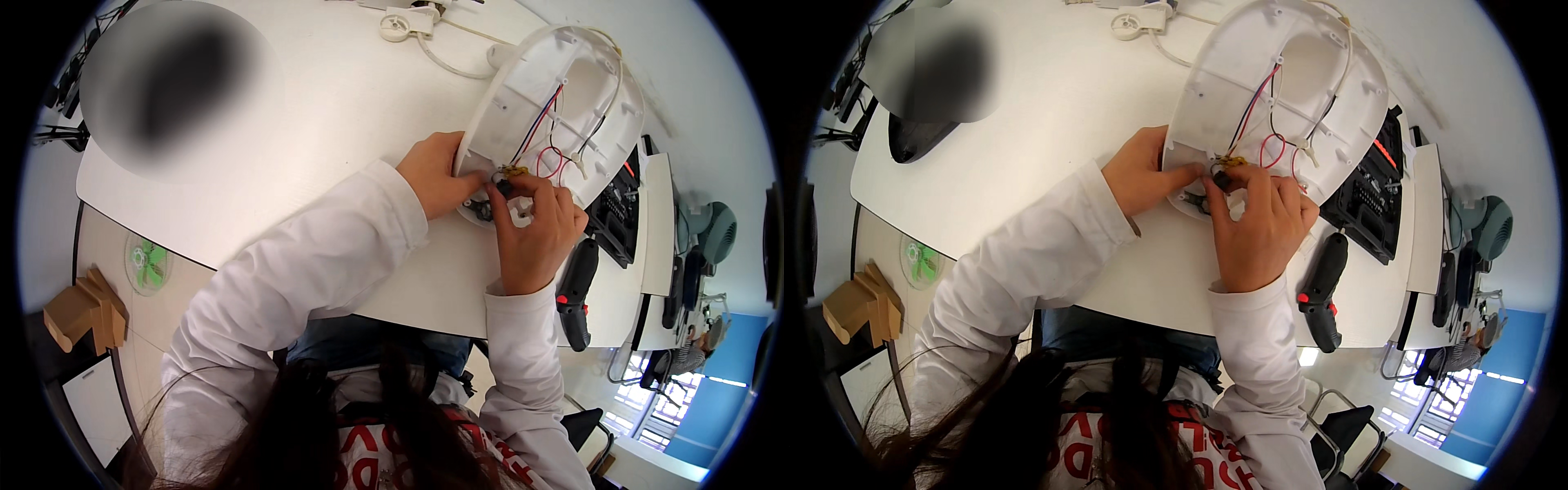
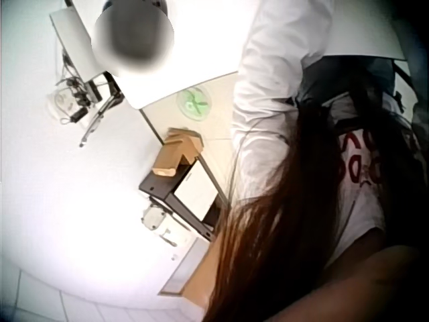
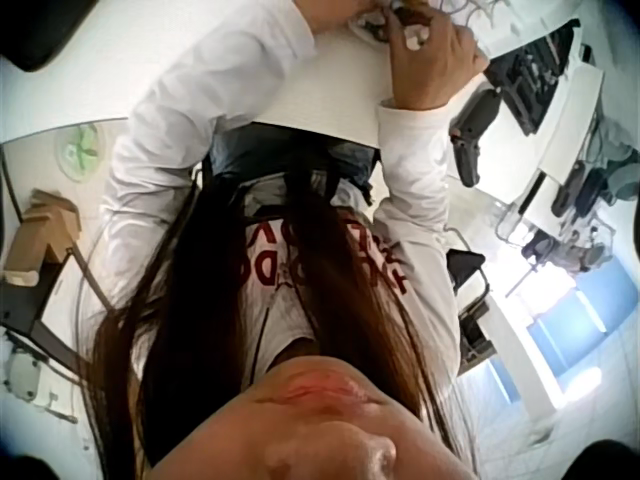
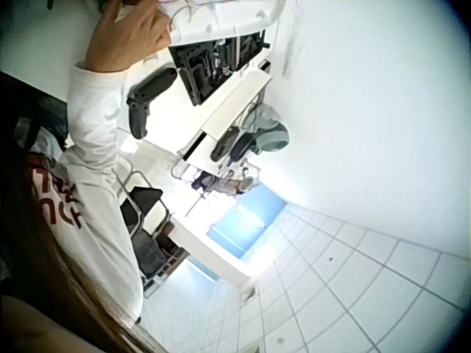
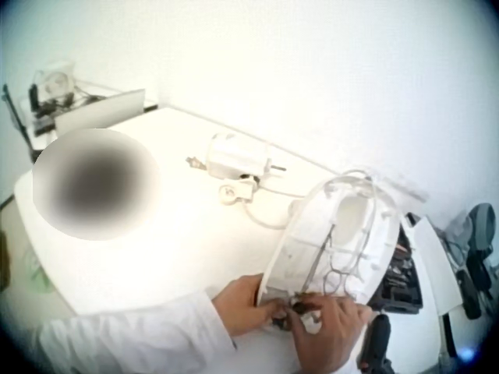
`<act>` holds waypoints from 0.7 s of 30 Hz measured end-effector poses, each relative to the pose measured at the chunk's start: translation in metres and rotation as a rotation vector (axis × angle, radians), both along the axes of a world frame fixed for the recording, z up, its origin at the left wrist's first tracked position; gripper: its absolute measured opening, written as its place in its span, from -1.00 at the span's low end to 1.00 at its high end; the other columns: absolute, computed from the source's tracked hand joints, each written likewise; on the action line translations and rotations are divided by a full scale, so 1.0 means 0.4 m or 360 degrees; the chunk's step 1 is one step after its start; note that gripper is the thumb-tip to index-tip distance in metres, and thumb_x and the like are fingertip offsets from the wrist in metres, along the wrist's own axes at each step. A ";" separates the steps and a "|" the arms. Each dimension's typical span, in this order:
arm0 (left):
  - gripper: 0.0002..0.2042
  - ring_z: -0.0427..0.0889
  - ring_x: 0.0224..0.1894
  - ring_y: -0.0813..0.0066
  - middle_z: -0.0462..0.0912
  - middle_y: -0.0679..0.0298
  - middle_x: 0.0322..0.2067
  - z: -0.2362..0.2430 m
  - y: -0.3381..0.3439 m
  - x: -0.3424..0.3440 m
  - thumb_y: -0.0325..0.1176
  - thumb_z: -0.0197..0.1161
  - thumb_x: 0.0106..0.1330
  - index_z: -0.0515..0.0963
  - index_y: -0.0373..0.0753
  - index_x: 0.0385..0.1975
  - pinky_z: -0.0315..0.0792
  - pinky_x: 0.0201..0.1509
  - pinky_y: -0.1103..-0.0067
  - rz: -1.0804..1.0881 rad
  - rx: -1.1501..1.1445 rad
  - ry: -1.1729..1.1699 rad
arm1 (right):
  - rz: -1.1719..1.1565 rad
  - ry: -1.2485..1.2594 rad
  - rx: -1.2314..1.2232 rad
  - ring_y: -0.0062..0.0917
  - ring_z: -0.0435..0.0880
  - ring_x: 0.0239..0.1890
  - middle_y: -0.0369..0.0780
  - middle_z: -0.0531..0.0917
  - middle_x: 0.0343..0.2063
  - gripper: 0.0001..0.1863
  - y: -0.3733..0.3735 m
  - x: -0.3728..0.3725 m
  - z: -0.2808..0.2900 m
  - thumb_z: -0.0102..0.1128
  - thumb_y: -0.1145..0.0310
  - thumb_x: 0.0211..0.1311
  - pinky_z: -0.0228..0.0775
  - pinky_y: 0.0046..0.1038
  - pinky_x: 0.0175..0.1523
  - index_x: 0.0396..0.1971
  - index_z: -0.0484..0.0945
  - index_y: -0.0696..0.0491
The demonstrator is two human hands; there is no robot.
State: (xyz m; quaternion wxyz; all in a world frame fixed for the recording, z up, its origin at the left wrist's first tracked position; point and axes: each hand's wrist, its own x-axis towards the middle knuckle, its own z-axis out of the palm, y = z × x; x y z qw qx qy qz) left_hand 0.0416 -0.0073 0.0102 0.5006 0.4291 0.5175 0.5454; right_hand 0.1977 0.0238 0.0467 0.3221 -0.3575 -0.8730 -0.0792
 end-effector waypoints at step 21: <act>-0.73 0.64 -0.27 0.48 0.68 0.13 -0.30 0.017 -0.013 0.024 -0.51 0.23 0.13 0.53 -0.42 -0.15 0.50 -0.16 0.55 0.0202 0.0112 0.0225 | 0.0056 0.0046 -0.0079 -0.53 0.47 -0.30 -0.43 0.58 -0.45 -0.75 -0.006 0.015 -0.001 0.41 0.37 -0.10 0.07 -0.38 -0.02 -0.37 0.54 -0.02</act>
